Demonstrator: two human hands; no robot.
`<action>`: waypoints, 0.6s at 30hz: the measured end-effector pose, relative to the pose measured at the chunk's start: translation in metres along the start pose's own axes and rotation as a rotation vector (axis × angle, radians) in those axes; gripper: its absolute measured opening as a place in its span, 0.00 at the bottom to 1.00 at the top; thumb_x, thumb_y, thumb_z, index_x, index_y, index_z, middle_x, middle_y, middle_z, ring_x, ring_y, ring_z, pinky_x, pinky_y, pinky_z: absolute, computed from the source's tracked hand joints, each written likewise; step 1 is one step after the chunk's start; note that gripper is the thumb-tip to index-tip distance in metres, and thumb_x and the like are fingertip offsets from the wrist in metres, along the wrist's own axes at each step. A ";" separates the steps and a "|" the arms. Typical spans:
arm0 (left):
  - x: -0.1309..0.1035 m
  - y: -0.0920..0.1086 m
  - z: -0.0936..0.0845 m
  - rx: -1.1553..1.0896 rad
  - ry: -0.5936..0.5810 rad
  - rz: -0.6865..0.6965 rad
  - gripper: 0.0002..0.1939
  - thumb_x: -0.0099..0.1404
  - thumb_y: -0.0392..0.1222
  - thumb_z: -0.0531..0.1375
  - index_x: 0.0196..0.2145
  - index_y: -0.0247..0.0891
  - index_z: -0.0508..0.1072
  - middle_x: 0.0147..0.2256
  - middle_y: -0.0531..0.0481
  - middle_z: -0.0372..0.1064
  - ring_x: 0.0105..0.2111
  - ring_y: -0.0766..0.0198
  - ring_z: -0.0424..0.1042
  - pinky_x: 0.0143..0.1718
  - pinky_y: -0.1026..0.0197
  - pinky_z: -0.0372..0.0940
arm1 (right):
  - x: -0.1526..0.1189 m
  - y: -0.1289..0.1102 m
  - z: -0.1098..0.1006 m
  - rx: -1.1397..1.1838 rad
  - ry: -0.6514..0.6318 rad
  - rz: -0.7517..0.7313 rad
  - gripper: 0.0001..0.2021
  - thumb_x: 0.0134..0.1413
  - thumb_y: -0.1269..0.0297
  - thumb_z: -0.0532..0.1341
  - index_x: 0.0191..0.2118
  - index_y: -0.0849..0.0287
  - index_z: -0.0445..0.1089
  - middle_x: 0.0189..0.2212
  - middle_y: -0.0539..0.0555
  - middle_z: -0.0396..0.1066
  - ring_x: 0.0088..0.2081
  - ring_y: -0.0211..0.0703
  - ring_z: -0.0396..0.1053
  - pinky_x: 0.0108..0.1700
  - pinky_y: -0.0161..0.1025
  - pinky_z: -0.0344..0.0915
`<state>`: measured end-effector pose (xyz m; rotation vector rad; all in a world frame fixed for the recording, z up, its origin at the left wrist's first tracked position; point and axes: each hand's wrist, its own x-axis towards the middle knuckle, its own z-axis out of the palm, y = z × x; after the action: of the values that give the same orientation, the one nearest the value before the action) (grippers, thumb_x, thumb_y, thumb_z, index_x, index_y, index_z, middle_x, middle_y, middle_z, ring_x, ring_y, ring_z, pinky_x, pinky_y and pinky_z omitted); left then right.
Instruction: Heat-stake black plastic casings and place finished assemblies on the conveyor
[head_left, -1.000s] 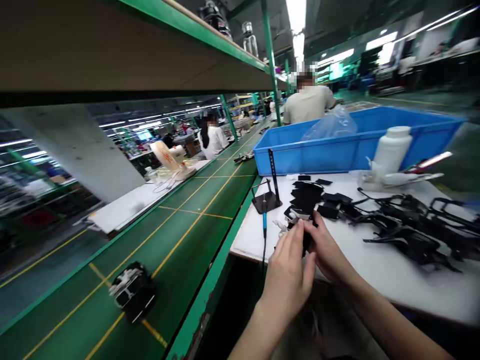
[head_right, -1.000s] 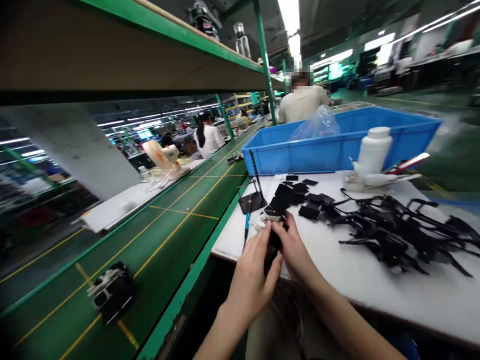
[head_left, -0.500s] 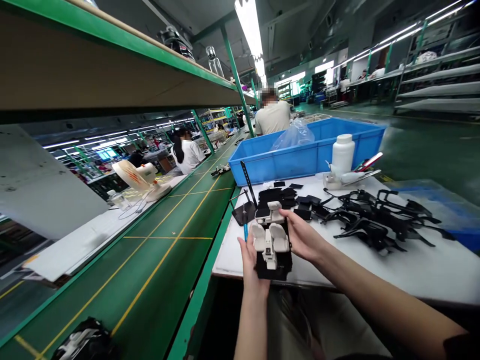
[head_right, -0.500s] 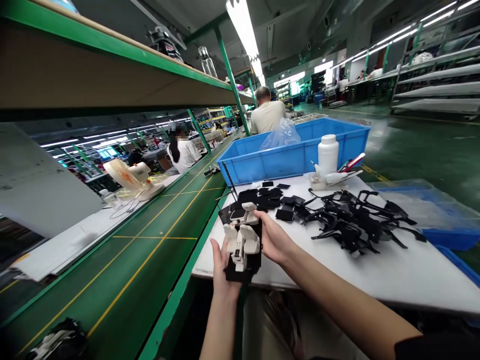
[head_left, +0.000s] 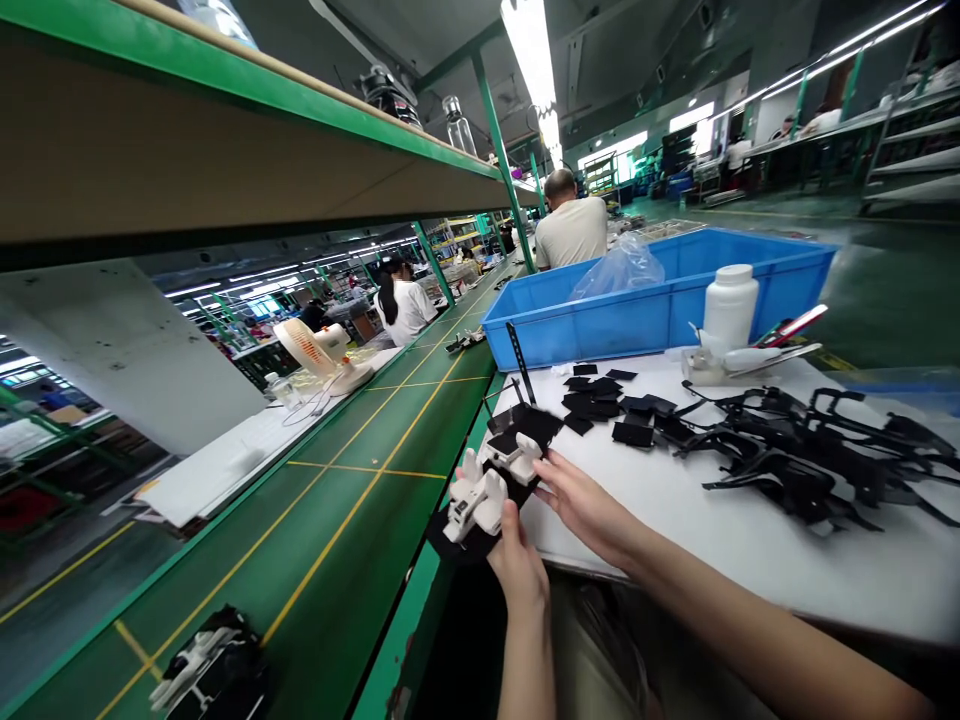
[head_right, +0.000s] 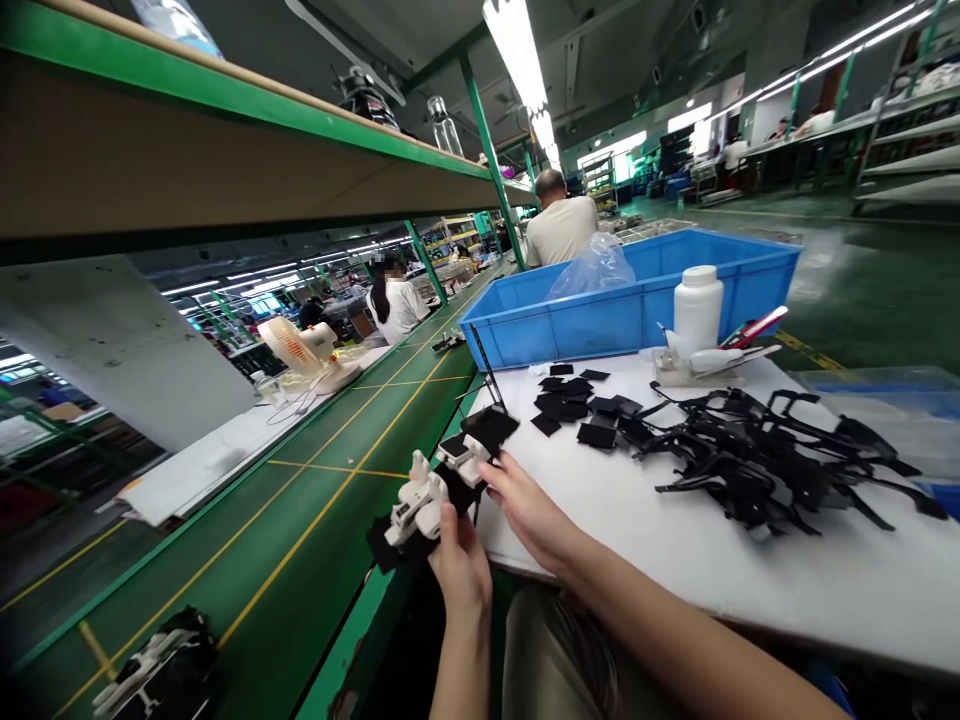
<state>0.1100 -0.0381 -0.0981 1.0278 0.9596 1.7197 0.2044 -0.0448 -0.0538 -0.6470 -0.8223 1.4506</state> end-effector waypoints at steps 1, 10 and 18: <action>0.003 0.005 0.001 -0.021 0.046 0.048 0.26 0.62 0.54 0.57 0.57 0.51 0.60 0.65 0.55 0.48 0.66 0.59 0.39 0.65 0.54 0.44 | -0.001 0.005 -0.003 -0.050 0.052 -0.009 0.17 0.54 0.54 0.61 0.46 0.57 0.65 0.46 0.55 0.67 0.52 0.45 0.63 0.56 0.44 0.59; 0.007 0.015 -0.008 0.097 0.167 0.178 0.25 0.62 0.48 0.59 0.56 0.51 0.62 0.62 0.52 0.56 0.63 0.56 0.52 0.62 0.53 0.52 | -0.016 0.008 -0.006 -0.886 -0.063 -0.390 0.24 0.58 0.67 0.53 0.61 0.53 0.55 0.35 0.52 0.58 0.31 0.40 0.62 0.36 0.39 0.66; 0.018 0.027 -0.019 -0.090 0.282 0.147 0.28 0.60 0.43 0.62 0.57 0.48 0.60 0.62 0.50 0.55 0.62 0.56 0.55 0.61 0.54 0.55 | -0.009 -0.010 0.001 -1.376 -0.298 -0.507 0.21 0.59 0.70 0.49 0.58 0.60 0.59 0.40 0.57 0.67 0.38 0.46 0.68 0.40 0.43 0.67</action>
<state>0.0795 -0.0334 -0.0761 0.8284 0.9903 2.0509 0.2100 -0.0547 -0.0457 -1.0980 -2.0641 0.3398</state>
